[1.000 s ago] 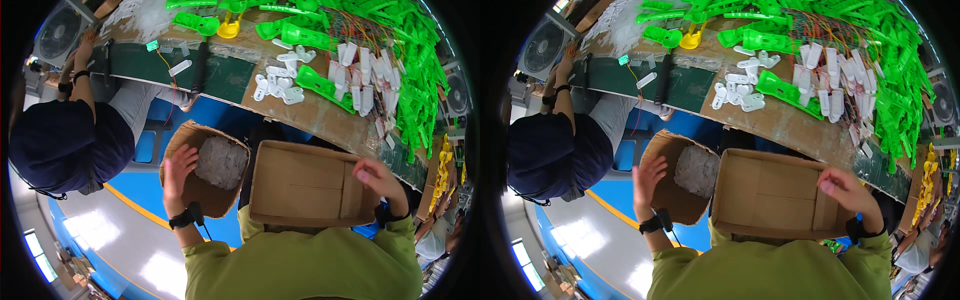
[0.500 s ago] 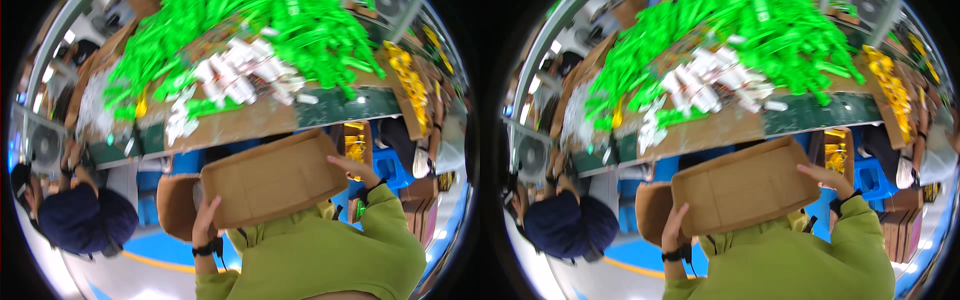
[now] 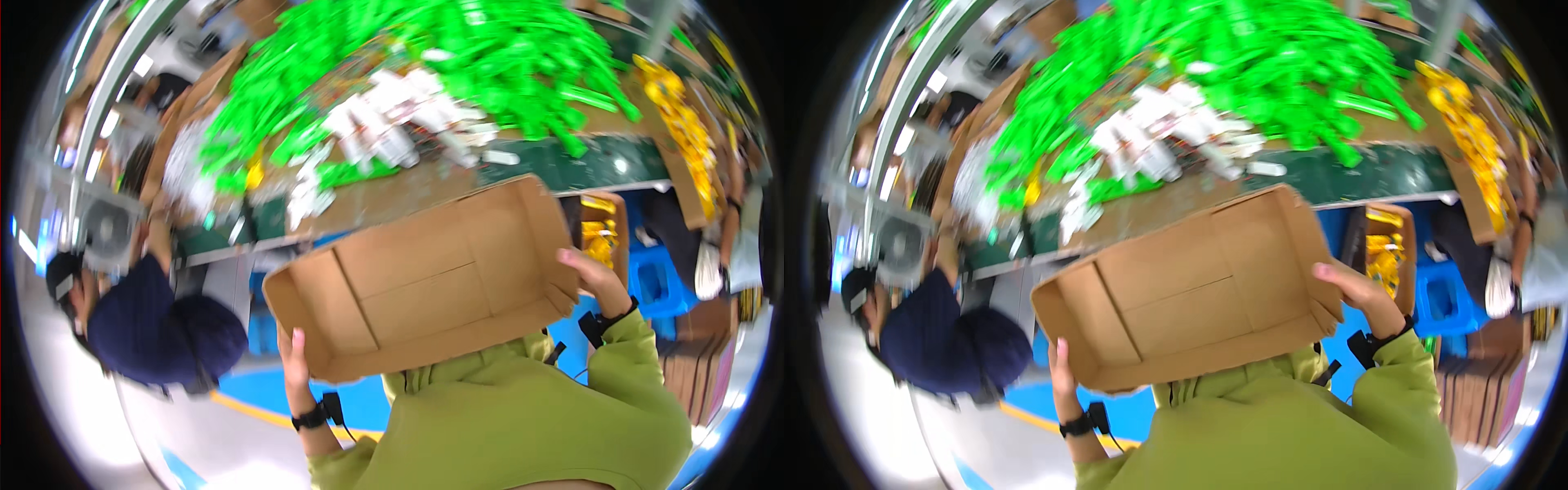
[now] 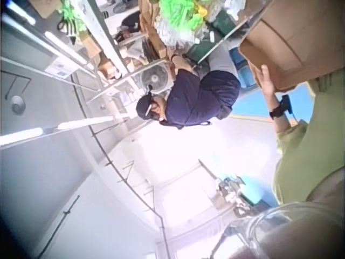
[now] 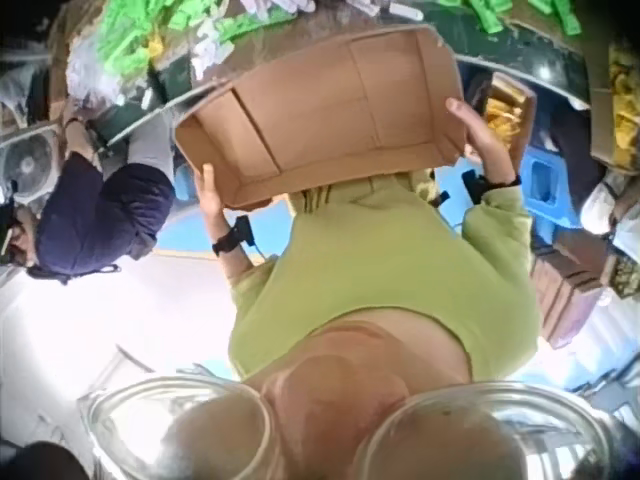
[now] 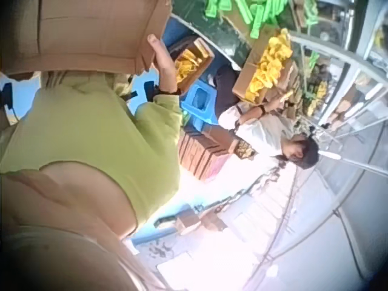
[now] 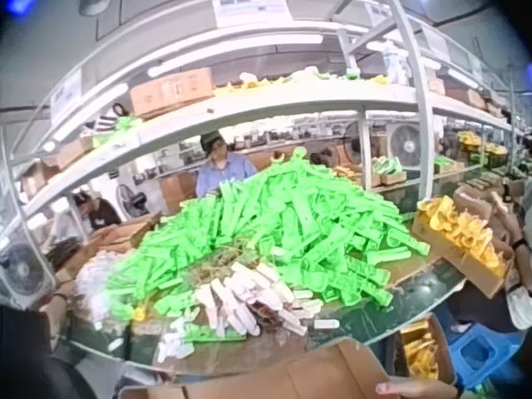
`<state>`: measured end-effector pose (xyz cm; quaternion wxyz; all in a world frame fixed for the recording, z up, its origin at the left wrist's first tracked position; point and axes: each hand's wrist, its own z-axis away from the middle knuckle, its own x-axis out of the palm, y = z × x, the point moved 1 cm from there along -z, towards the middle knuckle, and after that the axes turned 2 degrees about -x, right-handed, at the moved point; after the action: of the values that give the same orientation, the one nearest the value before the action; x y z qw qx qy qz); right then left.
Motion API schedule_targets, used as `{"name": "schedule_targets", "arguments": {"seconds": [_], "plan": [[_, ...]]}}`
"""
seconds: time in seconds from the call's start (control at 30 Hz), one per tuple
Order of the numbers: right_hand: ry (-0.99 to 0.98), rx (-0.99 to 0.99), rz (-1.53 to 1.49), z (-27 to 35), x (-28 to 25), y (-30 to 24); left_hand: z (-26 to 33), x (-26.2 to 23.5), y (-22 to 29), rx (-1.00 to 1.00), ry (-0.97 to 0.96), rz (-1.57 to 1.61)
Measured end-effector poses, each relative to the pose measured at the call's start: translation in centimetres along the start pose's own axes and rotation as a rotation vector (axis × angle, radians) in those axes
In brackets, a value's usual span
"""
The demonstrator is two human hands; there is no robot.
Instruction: Assembling lighting components by organizing parts and connecting wiring boards at a factory workbench.
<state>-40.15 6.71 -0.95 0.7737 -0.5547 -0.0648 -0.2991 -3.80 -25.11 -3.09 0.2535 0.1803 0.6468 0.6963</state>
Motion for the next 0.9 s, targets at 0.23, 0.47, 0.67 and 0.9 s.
{"name": "schedule_targets", "arguments": {"seconds": [0.23,0.47,0.67,0.9], "plan": [[-0.124,-0.202,0.332,-10.1,11.1,-1.4,2.4,-7.9,-7.7,-0.132,0.331,0.037],[-0.049,-0.359,0.475,-15.3,16.0,-3.3,3.0,-8.9,-8.9,-0.188,0.384,0.342],[0.395,-0.37,0.059,-9.1,5.5,-7.0,2.1,-8.1,-4.0,-0.043,0.047,0.503],[0.802,-0.832,-0.369,3.3,0.0,-5.8,-5.5,-0.9,-2.8,-0.06,-0.198,0.311]]}}
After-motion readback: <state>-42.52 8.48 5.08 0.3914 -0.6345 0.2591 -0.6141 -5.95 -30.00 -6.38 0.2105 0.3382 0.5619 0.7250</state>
